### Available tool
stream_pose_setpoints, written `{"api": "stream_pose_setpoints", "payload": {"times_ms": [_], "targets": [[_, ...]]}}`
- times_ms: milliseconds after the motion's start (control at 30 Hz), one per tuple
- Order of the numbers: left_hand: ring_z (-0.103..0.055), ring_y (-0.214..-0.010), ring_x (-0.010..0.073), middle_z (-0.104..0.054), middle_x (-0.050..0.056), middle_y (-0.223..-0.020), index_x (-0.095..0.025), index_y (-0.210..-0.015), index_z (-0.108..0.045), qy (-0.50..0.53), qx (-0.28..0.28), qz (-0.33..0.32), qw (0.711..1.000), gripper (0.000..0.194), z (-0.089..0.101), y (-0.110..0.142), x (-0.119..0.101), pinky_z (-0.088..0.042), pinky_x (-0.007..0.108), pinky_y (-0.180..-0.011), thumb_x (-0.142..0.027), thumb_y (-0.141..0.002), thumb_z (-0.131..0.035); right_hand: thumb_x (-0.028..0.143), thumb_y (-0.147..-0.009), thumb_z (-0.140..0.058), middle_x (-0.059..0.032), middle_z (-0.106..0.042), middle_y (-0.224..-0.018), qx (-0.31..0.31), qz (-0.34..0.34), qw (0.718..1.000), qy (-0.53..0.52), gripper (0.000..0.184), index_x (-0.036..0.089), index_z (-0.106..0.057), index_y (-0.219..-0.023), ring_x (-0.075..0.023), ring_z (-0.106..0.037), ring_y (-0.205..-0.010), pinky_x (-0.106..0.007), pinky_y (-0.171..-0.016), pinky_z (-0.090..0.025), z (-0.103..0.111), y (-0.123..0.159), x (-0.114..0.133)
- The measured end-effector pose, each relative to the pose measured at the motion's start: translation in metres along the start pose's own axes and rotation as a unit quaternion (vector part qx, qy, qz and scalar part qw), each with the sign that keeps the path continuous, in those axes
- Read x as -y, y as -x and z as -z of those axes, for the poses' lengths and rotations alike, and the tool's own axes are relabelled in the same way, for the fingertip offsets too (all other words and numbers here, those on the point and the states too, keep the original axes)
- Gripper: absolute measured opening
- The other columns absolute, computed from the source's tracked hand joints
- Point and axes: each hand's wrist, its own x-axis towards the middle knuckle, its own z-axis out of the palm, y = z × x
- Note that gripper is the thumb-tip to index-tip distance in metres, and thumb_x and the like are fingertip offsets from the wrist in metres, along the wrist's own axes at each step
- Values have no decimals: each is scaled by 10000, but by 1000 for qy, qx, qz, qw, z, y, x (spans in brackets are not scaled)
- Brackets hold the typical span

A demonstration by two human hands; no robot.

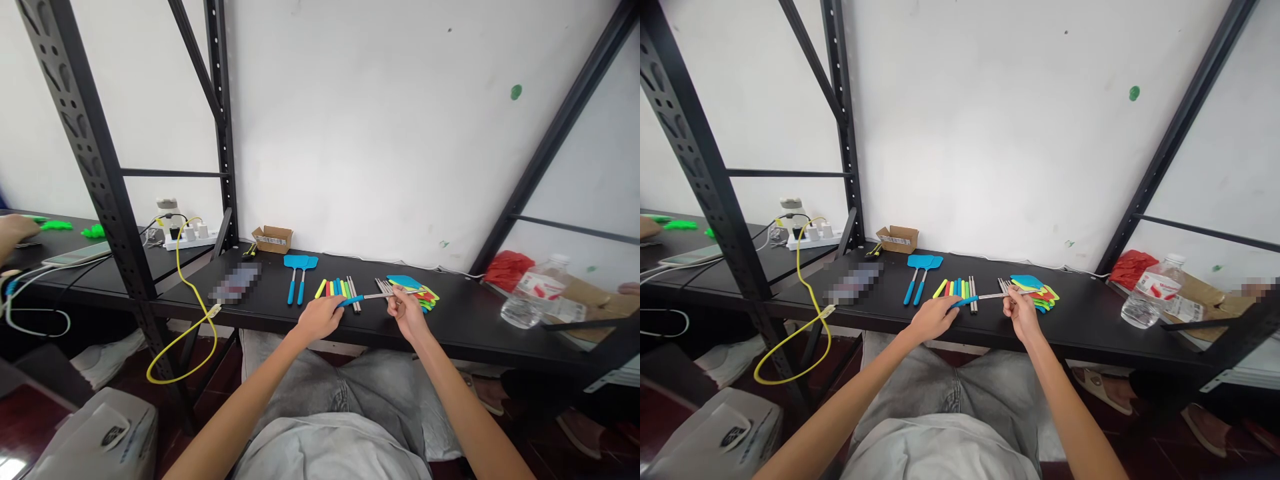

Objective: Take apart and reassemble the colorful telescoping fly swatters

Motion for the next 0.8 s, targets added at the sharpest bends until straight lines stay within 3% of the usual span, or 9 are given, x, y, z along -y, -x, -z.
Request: {"api": "stream_pose_setpoints", "payload": {"times_ms": [533, 800], "targets": [[-659, -1003, 255, -707, 61, -1127, -246, -1207, -632, -8, 0, -6, 1000, 333, -2, 0, 1, -499, 325, -815, -313, -955, -425, 472, -789, -728, 25, -522, -505, 35, -13, 992, 124, 305, 190, -619, -820, -92, -414, -445, -215, -422, -309, -6, 4, 1], [-671, -906, 253, -717, 60, -948, -232, -1086, -634, -34, -6, 3, 999, 279, -1, 0, -1, -475, 310, -749, -348, -971, -408, 578, -806, -672, 18, -528, -492, 58, -8, 983, 172, 392, 190, -649, -856, -93, -390, -424, -215, -398, -257, -8, 7, 2]]}}
